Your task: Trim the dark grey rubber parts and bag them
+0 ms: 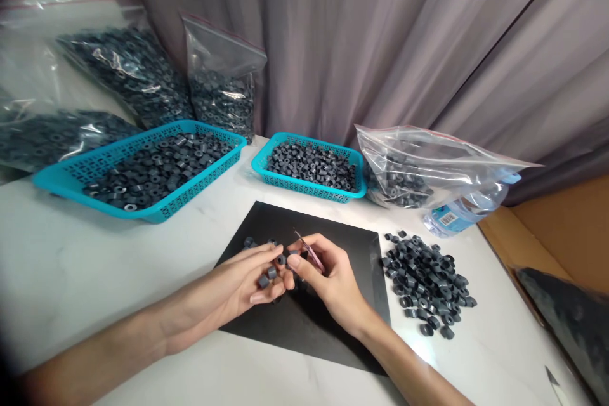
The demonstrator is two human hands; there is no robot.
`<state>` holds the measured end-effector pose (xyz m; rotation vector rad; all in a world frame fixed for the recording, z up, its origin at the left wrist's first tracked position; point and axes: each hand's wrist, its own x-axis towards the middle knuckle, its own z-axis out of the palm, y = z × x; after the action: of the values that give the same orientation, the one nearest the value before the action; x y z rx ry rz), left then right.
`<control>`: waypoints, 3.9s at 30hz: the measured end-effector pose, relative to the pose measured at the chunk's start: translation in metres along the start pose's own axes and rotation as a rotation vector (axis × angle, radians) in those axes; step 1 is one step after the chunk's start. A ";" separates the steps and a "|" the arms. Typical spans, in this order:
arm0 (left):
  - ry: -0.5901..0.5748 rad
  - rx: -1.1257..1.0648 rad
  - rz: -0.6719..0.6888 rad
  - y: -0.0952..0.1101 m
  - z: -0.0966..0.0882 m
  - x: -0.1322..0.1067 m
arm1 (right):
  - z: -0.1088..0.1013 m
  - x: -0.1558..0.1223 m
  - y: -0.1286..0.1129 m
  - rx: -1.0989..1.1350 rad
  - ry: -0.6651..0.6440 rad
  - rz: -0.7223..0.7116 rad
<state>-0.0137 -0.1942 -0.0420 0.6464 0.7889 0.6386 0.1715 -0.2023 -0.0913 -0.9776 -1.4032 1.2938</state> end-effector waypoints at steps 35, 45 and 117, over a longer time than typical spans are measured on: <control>-0.012 0.119 0.040 0.005 0.000 0.004 | -0.001 0.001 0.002 0.034 0.057 -0.099; -0.017 0.239 0.070 0.007 -0.001 -0.001 | -0.002 0.003 0.008 0.145 0.154 -0.020; 0.086 1.742 1.336 0.122 0.151 0.086 | -0.045 0.048 0.008 -0.148 -0.069 -0.004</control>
<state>0.1201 -0.0967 0.0910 2.8898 0.7774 1.0529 0.2046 -0.1447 -0.0944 -1.0367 -1.5712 1.2446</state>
